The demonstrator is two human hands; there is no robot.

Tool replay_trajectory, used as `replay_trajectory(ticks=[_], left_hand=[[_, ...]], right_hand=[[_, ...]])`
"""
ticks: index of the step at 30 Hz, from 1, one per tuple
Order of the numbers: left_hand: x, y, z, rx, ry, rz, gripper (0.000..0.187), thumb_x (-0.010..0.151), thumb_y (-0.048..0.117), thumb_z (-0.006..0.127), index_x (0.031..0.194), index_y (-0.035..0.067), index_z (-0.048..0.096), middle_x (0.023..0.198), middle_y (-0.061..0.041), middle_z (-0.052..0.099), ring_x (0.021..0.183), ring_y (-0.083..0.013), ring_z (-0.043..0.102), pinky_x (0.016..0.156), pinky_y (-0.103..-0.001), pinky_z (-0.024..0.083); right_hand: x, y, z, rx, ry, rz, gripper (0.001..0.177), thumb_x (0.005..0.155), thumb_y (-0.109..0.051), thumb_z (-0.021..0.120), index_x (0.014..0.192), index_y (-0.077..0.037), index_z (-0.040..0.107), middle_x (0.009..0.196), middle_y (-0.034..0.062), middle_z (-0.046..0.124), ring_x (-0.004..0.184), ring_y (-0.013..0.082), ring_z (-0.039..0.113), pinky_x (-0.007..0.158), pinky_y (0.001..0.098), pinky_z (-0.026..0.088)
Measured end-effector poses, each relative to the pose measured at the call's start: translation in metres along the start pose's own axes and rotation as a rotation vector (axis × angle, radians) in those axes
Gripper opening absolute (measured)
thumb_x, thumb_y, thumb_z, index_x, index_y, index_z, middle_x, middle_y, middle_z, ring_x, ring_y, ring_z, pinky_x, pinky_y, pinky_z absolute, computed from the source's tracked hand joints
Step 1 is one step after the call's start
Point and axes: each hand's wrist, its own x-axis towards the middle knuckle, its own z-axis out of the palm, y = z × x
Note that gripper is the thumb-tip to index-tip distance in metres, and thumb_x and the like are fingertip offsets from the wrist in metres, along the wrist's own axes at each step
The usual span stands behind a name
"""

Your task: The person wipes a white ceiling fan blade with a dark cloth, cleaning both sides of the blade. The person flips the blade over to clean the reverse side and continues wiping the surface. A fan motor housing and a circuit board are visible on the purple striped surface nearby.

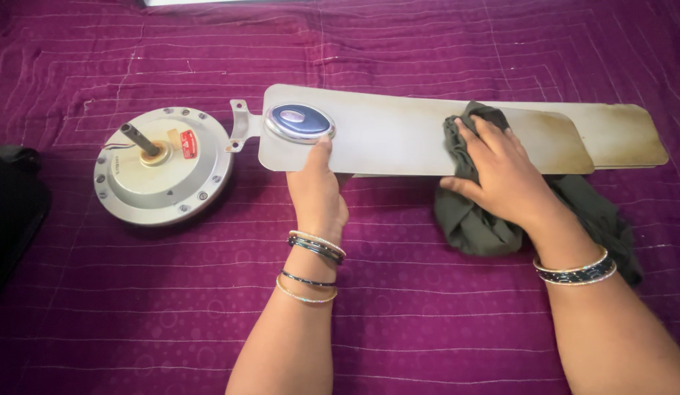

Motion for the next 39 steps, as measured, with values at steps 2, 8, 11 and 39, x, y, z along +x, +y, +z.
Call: replay_trajectory(ticks=[2,8,11,39], left_hand=[[-0.002,0.000,0.002,-0.024,-0.038,0.019,0.045,0.094,0.012,0.063,0.136,-0.002,0.053,0.131,-0.014,0.060,0.118,-0.0250,0.062,0.098,-0.041,0.055],[-0.010,0.005,0.014,-0.014,0.000,0.017,0.050,0.103,0.036,0.053,0.137,-0.001,0.053,0.133,-0.009,0.063,0.119,-0.0177,0.062,0.100,-0.032,0.051],[-0.013,0.002,0.017,0.033,0.039,-0.055,0.059,0.110,0.043,0.048,0.131,-0.010,0.062,0.118,-0.014,0.064,0.102,-0.0197,0.056,0.088,-0.034,0.048],[-0.010,0.002,0.009,-0.107,0.034,0.008,0.037,0.103,0.025,0.057,0.124,-0.005,0.063,0.120,-0.010,0.067,0.107,-0.0168,0.063,0.091,-0.033,0.051]], right_hand=[[-0.001,0.003,-0.001,0.041,-0.016,-0.008,0.089,0.084,-0.055,0.071,0.147,0.005,0.047,0.152,0.0294,0.042,0.138,0.0478,0.041,0.110,0.0542,0.037],[0.006,-0.034,-0.007,0.219,0.076,-0.039,0.062,0.098,-0.042,0.062,0.149,-0.007,0.052,0.151,0.0238,0.050,0.138,0.0425,0.049,0.111,0.0485,0.042],[0.026,-0.071,-0.011,0.339,0.112,-0.018,0.050,0.099,-0.030,0.063,0.145,-0.011,0.057,0.147,0.0207,0.056,0.136,0.0403,0.054,0.108,0.0463,0.046],[0.061,-0.134,0.007,0.221,0.018,-0.180,0.062,0.098,-0.021,0.063,0.154,-0.006,0.042,0.153,0.0288,0.045,0.142,0.0470,0.042,0.116,0.0520,0.035]])
